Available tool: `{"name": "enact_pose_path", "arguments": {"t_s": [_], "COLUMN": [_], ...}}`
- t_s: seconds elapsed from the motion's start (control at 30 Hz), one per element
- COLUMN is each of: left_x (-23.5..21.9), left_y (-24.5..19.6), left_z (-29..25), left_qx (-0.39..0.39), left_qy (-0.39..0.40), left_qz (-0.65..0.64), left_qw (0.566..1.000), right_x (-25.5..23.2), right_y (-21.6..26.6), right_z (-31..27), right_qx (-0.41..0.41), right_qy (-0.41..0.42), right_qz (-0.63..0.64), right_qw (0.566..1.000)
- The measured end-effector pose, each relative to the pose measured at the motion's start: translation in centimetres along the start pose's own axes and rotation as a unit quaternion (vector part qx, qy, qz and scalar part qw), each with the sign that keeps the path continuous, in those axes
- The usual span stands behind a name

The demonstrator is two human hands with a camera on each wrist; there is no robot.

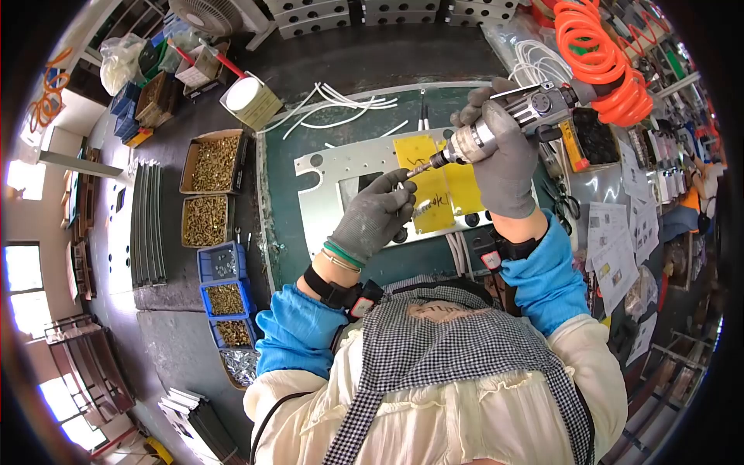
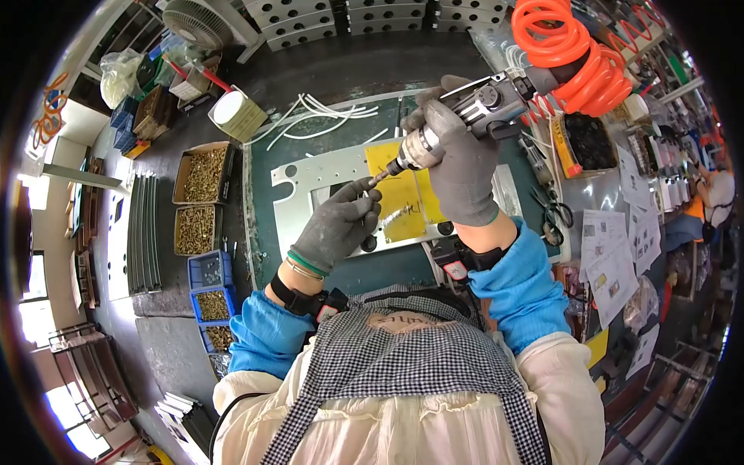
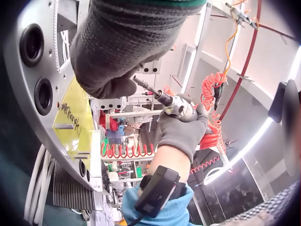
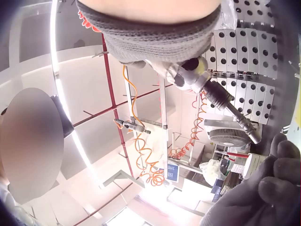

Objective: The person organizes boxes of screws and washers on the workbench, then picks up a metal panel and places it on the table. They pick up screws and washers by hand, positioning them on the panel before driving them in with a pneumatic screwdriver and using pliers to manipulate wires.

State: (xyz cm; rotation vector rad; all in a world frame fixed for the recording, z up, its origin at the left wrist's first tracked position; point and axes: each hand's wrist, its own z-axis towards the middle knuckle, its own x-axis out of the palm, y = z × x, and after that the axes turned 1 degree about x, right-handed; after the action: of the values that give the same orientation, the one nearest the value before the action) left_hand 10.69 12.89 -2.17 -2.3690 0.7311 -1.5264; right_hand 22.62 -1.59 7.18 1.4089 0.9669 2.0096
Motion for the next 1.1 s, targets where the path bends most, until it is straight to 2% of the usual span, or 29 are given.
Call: {"name": "enact_pose_path", "arguments": {"t_s": [0.1,0.2,0.3,0.4,0.6,0.7,0.8,0.87,0.9,1.0,1.1], "left_x": [-0.5,0.6,2.2,1.9,0.3,1.4,0.8,0.9,0.9,0.8,1.2], "left_y": [0.0,-0.5,-0.9,-0.7,-0.3,-1.2,-2.4,-3.0,-3.1,-2.7,-2.5], "left_z": [0.3,0.0,-0.3,-0.1,0.5,0.2,0.2,-0.3,-0.5,-0.5,-0.6], "left_qx": [0.008,0.007,0.032,0.052,0.243,0.130,0.083,0.040,0.019,0.009,0.006], "left_qy": [-0.014,-0.053,-0.097,-0.122,-0.066,-0.151,-0.164,-0.141,-0.129,-0.101,-0.086], "left_qz": [0.036,0.190,0.352,0.441,0.563,0.493,0.316,0.331,0.337,0.362,0.374], "left_qw": [0.999,0.980,0.930,0.887,0.787,0.847,0.931,0.932,0.932,0.927,0.923], "right_x": [-0.1,-0.5,-0.4,-0.5,-0.3,0.5,1.0,1.7,1.6,1.0,1.1], "right_y": [-0.4,-0.5,-0.4,-0.5,-0.6,-1.5,-3.2,-4.6,-5.1,-6.9,-8.2], "right_z": [0.3,0.6,0.7,0.8,1.3,2.1,3.3,4.2,4.5,5.1,5.2], "right_qx": [0.006,0.017,0.033,0.041,0.070,0.041,0.015,-0.025,-0.012,0.017,-0.030], "right_qy": [-0.008,-0.009,-0.010,-0.007,-0.018,-0.018,-0.006,-0.010,0.011,0.069,0.070], "right_qz": [0.000,-0.008,-0.019,-0.021,-0.020,-0.004,-0.004,-0.041,-0.052,-0.079,-0.137], "right_qw": [1.000,1.000,0.999,0.999,0.997,0.999,1.000,0.999,0.999,0.994,0.988]}}
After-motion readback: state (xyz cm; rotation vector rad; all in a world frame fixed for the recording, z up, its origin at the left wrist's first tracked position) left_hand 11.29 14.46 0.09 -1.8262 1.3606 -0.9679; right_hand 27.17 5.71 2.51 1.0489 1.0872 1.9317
